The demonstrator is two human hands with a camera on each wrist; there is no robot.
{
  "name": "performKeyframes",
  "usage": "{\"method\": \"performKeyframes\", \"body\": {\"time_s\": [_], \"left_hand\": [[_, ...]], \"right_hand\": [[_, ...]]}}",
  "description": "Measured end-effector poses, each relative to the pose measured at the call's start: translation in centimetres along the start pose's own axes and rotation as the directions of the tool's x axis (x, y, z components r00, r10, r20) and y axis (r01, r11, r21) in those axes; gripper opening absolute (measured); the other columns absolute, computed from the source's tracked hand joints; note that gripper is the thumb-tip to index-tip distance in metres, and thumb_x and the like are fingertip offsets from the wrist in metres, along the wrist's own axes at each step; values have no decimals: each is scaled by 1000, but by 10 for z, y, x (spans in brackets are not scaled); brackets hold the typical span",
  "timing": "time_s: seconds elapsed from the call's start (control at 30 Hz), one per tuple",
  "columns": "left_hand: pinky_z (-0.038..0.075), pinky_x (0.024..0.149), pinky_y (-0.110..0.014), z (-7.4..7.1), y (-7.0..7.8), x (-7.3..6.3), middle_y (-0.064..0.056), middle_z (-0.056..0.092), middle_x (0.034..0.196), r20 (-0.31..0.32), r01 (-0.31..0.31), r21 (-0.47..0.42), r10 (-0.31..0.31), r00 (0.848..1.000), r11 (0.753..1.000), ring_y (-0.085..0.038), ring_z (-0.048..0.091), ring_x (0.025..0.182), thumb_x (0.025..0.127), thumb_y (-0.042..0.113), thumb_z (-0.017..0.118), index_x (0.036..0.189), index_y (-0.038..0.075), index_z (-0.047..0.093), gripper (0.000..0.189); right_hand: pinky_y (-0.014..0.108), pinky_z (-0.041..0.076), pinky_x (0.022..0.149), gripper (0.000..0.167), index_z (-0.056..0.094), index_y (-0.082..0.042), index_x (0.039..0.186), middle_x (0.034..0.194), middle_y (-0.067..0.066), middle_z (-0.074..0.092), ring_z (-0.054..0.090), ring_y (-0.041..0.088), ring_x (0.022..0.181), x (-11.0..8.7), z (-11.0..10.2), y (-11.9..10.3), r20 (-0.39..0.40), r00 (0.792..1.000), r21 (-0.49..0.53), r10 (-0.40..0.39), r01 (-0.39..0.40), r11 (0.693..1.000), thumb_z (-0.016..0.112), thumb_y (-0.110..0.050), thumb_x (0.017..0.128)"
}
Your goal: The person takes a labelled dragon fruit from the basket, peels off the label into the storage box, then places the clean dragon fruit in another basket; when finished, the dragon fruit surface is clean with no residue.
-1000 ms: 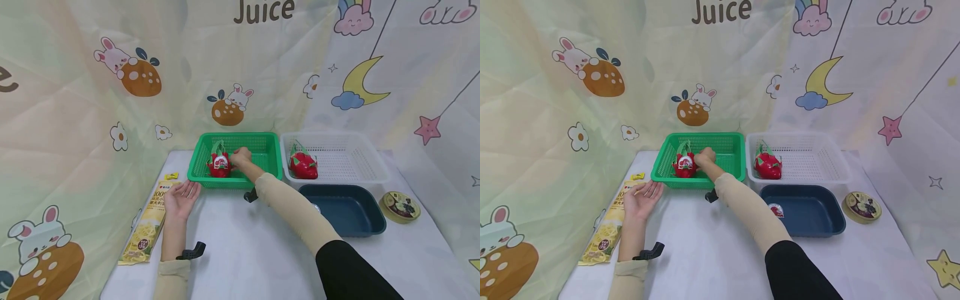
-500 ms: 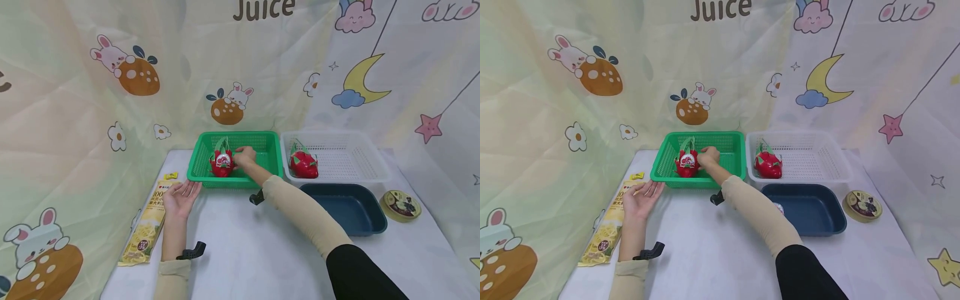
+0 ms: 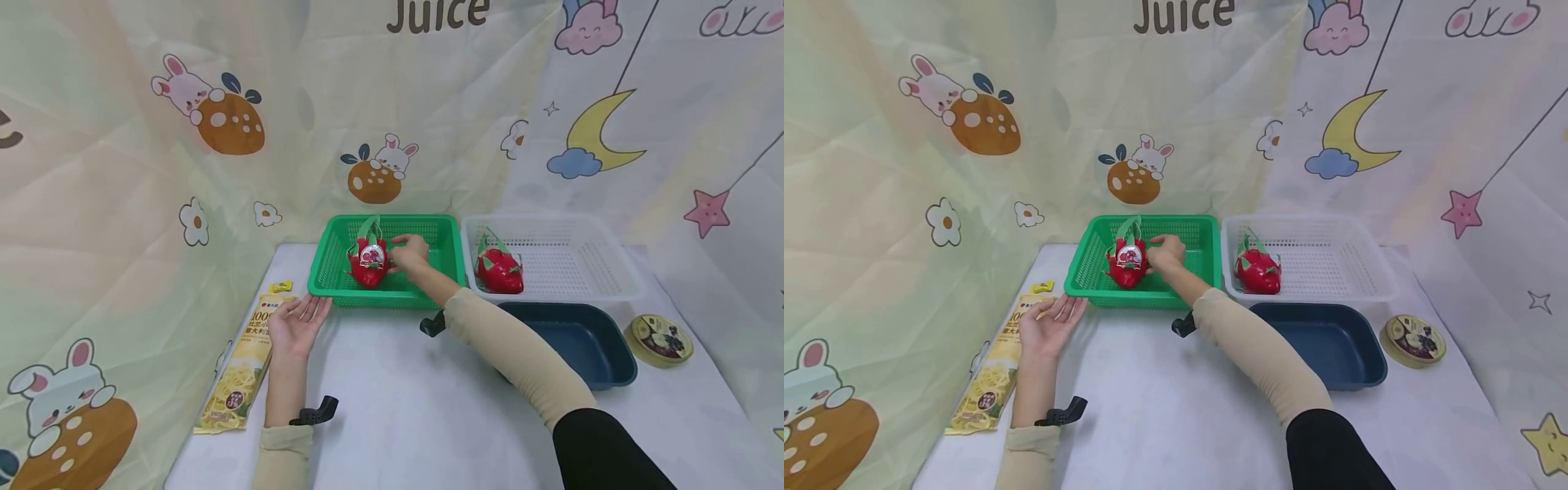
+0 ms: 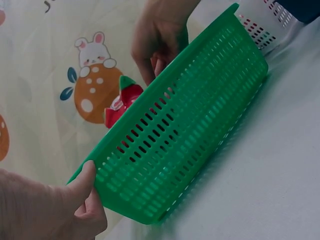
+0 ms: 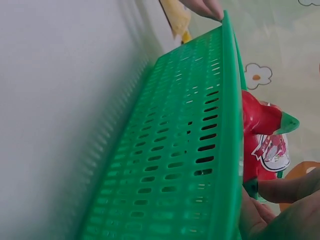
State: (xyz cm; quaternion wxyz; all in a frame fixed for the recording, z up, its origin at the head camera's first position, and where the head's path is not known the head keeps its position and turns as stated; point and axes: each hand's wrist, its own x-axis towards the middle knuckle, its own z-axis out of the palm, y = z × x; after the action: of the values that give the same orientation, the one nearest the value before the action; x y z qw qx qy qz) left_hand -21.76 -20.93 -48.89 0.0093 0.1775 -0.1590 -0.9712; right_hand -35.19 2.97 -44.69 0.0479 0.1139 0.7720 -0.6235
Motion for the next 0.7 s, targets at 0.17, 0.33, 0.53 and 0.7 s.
{"method": "performKeyframes", "body": {"time_s": [0.17, 0.33, 0.53, 0.7], "left_hand": [[44, 115, -54, -1, -1, 1, -18, 31, 153, -8, 8, -16, -8, 1000, 1000, -32, 38, 140, 106, 8, 42, 162, 8, 14, 62], [42, 117, -53, -1, -2, 1, -19, 30, 151, -8, 14, -43, -15, 1000, 999, -31, 38, 140, 105, 6, 41, 163, 5, 15, 63], [41, 118, -52, -3, -1, 1, -18, 33, 149, -27, 26, -79, -28, 999, 997, -30, 41, 138, 106, 8, 38, 158, 2, 26, 54], [39, 119, -52, -4, -3, 1, -19, 36, 146, -16, 31, -119, -33, 999, 992, -31, 43, 137, 104, 5, 41, 156, 0, 27, 54]], "right_hand": [[39, 65, 65, 39, 67, -3, 132, 107, 19, 73, 78, 31, 74, -10, -10, -4, 15, 1000, 11, -24, 24, 1000, 70, 5, 94], [42, 65, 70, 27, 72, 2, 123, 109, 20, 75, 78, 30, 78, -20, -25, -12, 41, 997, 18, -62, 62, 998, 69, 3, 96], [40, 65, 69, 24, 72, 4, 121, 109, 21, 76, 78, 33, 84, -29, -39, -19, 83, 994, 34, -76, 73, 997, 70, -2, 98], [38, 65, 67, 25, 72, 4, 123, 111, 21, 75, 78, 36, 88, -36, -51, -22, 99, 993, 72, -58, 51, 996, 68, -4, 99]]}}
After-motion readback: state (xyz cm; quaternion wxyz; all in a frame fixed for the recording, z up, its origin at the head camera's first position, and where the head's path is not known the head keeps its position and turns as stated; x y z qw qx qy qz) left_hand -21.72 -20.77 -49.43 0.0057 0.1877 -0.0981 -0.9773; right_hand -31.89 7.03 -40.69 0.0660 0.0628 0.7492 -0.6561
